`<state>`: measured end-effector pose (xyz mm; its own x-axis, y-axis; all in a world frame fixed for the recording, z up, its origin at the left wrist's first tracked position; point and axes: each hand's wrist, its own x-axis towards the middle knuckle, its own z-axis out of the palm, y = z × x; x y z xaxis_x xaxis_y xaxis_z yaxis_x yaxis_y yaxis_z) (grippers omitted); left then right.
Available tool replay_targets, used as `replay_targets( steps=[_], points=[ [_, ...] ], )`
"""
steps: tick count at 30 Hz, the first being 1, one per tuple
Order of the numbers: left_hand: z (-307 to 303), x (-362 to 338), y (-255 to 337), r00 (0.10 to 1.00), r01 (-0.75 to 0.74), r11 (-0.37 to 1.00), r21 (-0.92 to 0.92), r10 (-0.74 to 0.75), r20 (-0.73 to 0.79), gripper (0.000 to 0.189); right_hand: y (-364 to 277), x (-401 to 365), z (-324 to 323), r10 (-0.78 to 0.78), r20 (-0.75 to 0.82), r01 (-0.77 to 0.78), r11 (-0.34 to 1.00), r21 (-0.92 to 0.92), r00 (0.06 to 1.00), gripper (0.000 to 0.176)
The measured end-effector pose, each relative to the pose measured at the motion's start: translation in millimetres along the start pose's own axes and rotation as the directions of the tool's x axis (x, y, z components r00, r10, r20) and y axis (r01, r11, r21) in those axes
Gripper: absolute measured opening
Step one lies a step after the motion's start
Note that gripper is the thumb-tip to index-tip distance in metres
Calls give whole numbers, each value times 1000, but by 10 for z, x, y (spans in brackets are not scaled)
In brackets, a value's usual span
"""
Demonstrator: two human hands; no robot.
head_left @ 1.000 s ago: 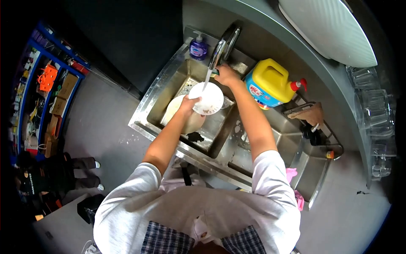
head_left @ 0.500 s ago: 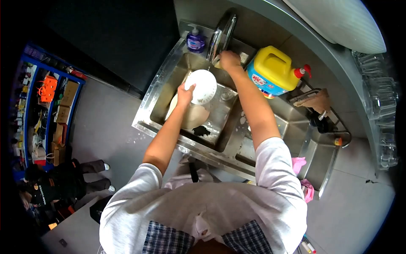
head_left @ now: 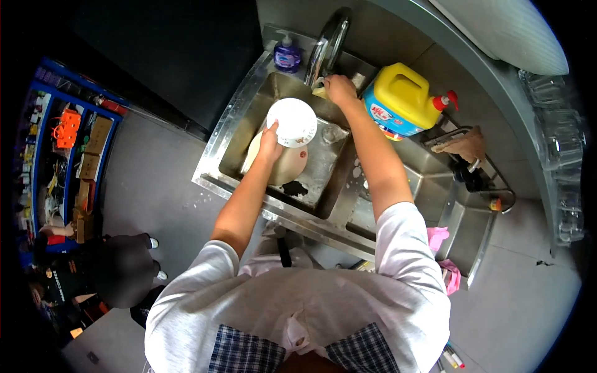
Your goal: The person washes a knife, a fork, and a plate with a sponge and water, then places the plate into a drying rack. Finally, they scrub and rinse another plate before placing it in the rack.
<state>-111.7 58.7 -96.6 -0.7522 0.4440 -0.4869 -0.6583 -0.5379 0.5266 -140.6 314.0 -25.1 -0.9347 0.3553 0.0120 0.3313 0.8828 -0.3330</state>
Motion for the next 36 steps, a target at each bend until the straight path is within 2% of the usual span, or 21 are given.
replay_targets(
  steps=[7,9,12,13,14,15,17,19,20,22,23,25,26,28,29,32,34,36],
  points=[
    [-160,117,-37,989,103,991,-86,-93,115,47,-20,-119,44,-13,-120,23,996,87,993,27],
    [-157,108,-35,988,123,989,-83,-114,106,50,-34,-137,58,-29,-179,45,995,85,983,27],
    [-71,-46,5,988,145,987,-63,-141,64,53,-212,-369,-14,60,-320,27,965,263,945,31],
    [-12,-69,31,988,146,988,-59,-143,50,53,-257,-497,26,56,-424,117,922,370,904,30],
    [22,-75,41,989,133,989,-71,-128,71,54,-337,-608,133,141,-420,111,847,520,896,27],
    [34,-98,36,989,123,989,-83,-116,87,54,-389,-756,247,3,-523,238,889,392,852,27],
    [38,-147,28,987,110,990,-93,-98,123,55,-578,-1165,360,-179,-426,325,897,298,887,30],
    [67,-152,44,982,95,991,-97,-77,170,57,-687,-1536,497,-378,-342,432,897,94,860,34],
    [64,-161,44,983,115,990,-80,-102,151,57,-727,-1699,505,-403,-349,453,888,73,846,40],
    [66,-194,57,983,150,988,-47,-143,115,57,-613,-1754,453,-426,-335,468,883,51,840,40],
    [168,-282,63,987,148,989,-31,-145,68,55,-615,-1683,444,-398,-370,442,896,40,839,39],
    [190,-271,-31,992,115,992,-59,-111,66,52,-600,-1614,440,-326,-430,373,927,28,842,39],
    [291,-313,-15,993,103,990,-94,-97,65,50,-624,-1620,460,-353,-415,404,914,39,839,37],
    [267,-233,49,995,40,999,-25,-38,95,49,-792,-1626,508,-409,-387,465,883,60,827,34],
    [231,-210,99,995,48,999,-5,-47,92,48,-866,-1757,452,-443,-356,479,878,15,823,34],
    [204,-252,66,998,37,999,15,-38,59,46,-655,-1857,350,-479,-282,503,864,15,831,36],
    [175,-281,-38,990,60,998,19,-62,123,49,-548,-1728,253,-316,-370,362,930,58,873,34],
    [117,-303,-74,941,133,968,212,-191,281,52,-644,-1589,309,-227,-427,289,953,86,876,33]
  ],
)
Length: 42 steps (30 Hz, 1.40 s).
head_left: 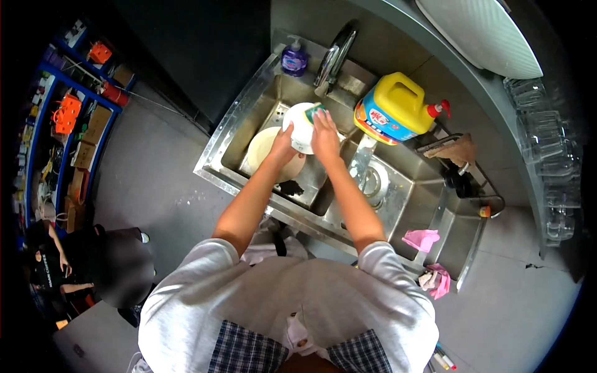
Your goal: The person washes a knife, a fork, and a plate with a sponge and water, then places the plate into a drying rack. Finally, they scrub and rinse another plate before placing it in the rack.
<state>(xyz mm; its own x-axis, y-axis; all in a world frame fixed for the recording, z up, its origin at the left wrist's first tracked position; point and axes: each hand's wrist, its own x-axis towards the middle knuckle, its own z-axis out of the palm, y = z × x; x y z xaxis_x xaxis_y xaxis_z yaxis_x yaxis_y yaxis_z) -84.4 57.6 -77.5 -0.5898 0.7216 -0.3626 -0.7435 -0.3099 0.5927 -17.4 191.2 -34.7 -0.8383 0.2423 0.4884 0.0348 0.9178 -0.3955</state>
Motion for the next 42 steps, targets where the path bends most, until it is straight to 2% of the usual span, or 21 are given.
replay_targets(
  steps=[2,3,7,8,10,13,17,20,21,24,26,28,30,31,33,34,36,38,40,41,42],
  points=[
    [204,4,-3,925,15,1000,18,-7,-380,54,-243,27,149,-104,25,101,988,115,994,33],
    [226,-69,47,968,-63,998,-28,54,-245,53,-383,-30,102,-142,38,138,986,95,989,35],
    [137,-221,-22,991,7,991,-137,-25,-130,53,-312,-246,-127,-141,191,126,988,93,971,39],
    [134,-255,-67,992,-7,982,-188,-17,-125,54,-235,-235,-153,-163,144,154,986,70,976,40],
    [143,-287,-89,997,-16,981,-193,1,-80,57,-179,-170,-231,-113,146,95,987,129,983,41],
    [286,-453,130,997,-31,987,-158,18,-80,57,-384,-98,-418,-19,57,15,997,80,998,35],
    [265,-459,330,998,-43,992,-116,46,29,55,-428,-80,-230,242,-63,-210,925,317,968,37],
    [241,-564,479,985,42,988,-147,-16,170,57,-296,-84,-63,209,60,-209,829,518,976,36],
    [250,-586,495,979,20,985,-173,15,202,64,-299,-95,-16,242,4,-210,831,515,970,36],
    [346,-621,592,948,60,921,-384,68,312,71,-282,-65,82,214,55,-210,823,529,975,36],
    [279,-501,542,953,-4,907,-421,131,274,82,-467,-21,7,211,29,-198,852,485,977,36],
    [336,-555,592,957,65,861,-504,90,277,86,-470,30,-46,195,83,-211,855,475,977,38],
    [288,-470,501,946,74,806,-587,130,298,87,-608,116,-288,125,136,-141,983,117,983,38],
    [275,-427,469,933,110,811,-575,116,342,84,-638,184,-316,46,121,-63,988,141,992,41],
    [266,-351,357,944,59,858,-511,118,307,82,-639,256,-380,-91,87,75,983,170,992,49],
    [340,-308,278,948,51,877,-478,107,299,81,-580,253,-257,-77,176,13,940,341,981,54],
    [651,-484,392,964,97,854,-511,47,262,70,-604,214,-193,-95,145,57,968,246,985,47],
    [647,-450,336,975,59,894,-444,43,218,70,-645,186,-218,-47,141,10,967,256,989,50],
    [701,-475,319,992,61,921,-385,-13,126,71,-627,109,-247,-69,102,23,916,399,992,51],
    [668,-401,236,993,-53,927,-371,88,79,73,-679,76,-365,-117,136,47,900,434,984,51],
    [599,-341,180,997,-81,925,-372,69,-45,72,-705,24,-425,-161,152,83,903,422,975,50]
  ],
)
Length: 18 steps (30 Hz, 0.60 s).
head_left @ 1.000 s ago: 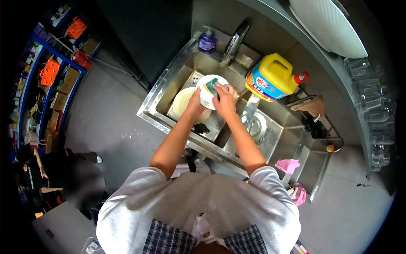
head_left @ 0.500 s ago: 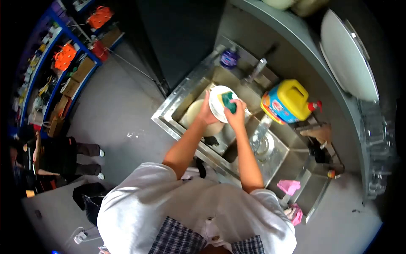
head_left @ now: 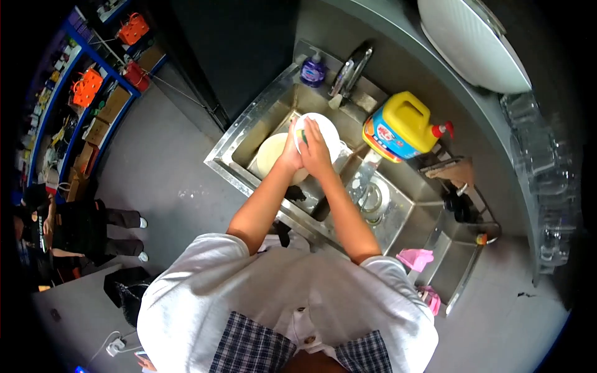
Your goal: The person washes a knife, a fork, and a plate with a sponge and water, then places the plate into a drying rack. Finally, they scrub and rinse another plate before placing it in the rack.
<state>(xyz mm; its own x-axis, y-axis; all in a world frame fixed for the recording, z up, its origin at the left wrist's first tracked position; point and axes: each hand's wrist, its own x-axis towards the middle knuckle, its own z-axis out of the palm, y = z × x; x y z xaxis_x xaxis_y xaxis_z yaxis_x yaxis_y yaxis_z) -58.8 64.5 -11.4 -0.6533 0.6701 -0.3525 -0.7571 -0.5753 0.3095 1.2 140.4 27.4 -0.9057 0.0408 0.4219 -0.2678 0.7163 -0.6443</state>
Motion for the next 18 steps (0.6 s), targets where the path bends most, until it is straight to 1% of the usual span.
replay_targets(
  steps=[2,5,7,9,12,13,16,17,18],
  points=[
    [-1,-130,-65,996,36,998,-54,-32,81,72,-44,-129,-114,-99,121,102,995,-20,988,49],
    [78,-310,-132,975,94,986,-139,-62,215,71,-75,-289,-377,-104,239,143,978,-153,966,48],
    [193,-386,-177,975,93,990,-103,-69,212,71,71,-316,-395,-21,113,41,983,-177,993,48],
    [240,-414,-273,976,79,996,-50,-67,209,73,218,-325,-319,65,-19,-68,981,-180,998,47],
    [195,-388,-300,985,69,994,-90,-53,167,72,137,-295,-151,25,-10,-26,991,-128,1000,47],
    [67,-258,-328,995,-24,995,-102,33,90,72,35,-329,-89,-23,6,23,999,-43,1000,47],
    [30,-392,-209,994,-12,993,-116,25,110,71,-307,-377,-187,-187,189,189,982,5,964,47],
    [3,-445,-178,993,-3,993,-116,16,113,71,-362,-399,-221,-192,196,196,981,0,961,47],
    [-51,-495,-188,988,20,990,-139,2,156,71,-361,-448,-237,-162,213,182,980,-76,963,47]
  ],
)
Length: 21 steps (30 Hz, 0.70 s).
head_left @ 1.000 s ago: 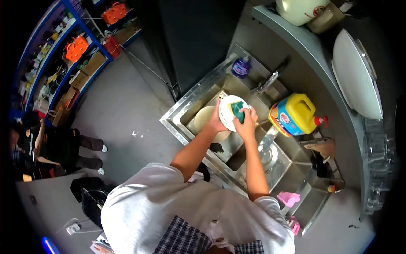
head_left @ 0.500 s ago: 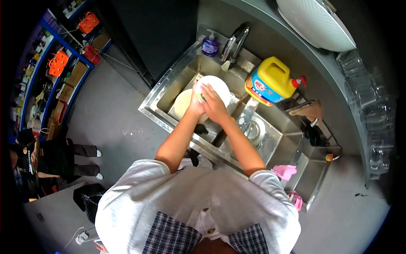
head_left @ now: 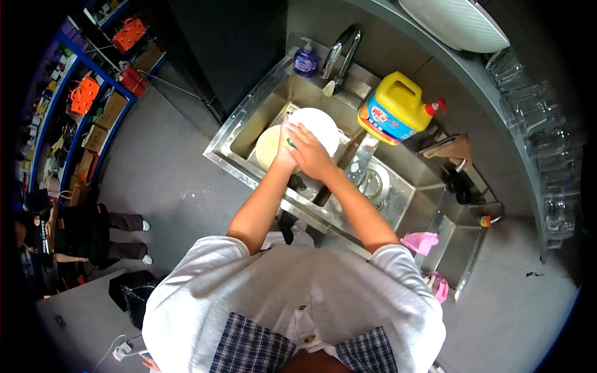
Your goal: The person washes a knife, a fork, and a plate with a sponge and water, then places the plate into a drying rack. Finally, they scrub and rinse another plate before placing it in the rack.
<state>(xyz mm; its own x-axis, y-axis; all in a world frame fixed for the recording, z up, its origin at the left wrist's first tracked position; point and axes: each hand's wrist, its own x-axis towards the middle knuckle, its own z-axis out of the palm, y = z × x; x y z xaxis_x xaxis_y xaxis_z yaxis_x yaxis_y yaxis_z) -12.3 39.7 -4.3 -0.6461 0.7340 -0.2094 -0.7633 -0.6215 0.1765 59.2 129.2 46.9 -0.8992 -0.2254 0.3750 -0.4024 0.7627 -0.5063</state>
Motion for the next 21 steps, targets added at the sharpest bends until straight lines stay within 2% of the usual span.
replay_targets(
  steps=[2,4,6,9,10,11,12,13,15,16,19,21],
  points=[
    [78,-86,-12,995,37,998,-57,-31,100,72,56,-39,-75,52,36,-45,986,-158,998,47],
    [139,-135,-35,995,37,999,3,-37,89,70,236,7,-18,176,-61,-185,954,-234,983,47],
    [142,-157,-44,997,59,997,54,-62,47,69,359,95,95,261,-193,-285,952,-111,946,48],
    [9,-54,-19,999,-4,1000,12,3,46,63,311,294,282,261,-182,-267,964,-7,948,49],
    [-46,10,1,998,-22,1000,-14,22,50,63,243,337,329,221,-174,-212,975,67,960,49],
    [-62,16,8,994,-105,994,22,105,-21,62,157,352,345,176,-131,-168,983,69,976,50],
    [-194,55,-89,969,-166,933,-320,215,122,64,71,332,349,132,-86,-126,989,76,987,51],
    [-479,181,-248,909,-150,765,-626,356,218,66,-61,307,277,101,-39,-98,992,77,994,50],
    [-445,127,65,982,-81,968,-238,119,148,67,-322,237,73,42,59,-46,996,81,997,47],
    [-424,97,222,994,8,999,-42,-3,110,68,-344,219,-1,64,82,-63,998,-7,995,47],
    [-107,-102,152,998,37,997,-68,-33,52,69,-260,209,-51,130,75,-115,978,-175,989,49],
    [19,-82,133,997,39,998,-58,-34,75,70,31,279,83,168,-26,-170,972,-161,985,51]
  ],
)
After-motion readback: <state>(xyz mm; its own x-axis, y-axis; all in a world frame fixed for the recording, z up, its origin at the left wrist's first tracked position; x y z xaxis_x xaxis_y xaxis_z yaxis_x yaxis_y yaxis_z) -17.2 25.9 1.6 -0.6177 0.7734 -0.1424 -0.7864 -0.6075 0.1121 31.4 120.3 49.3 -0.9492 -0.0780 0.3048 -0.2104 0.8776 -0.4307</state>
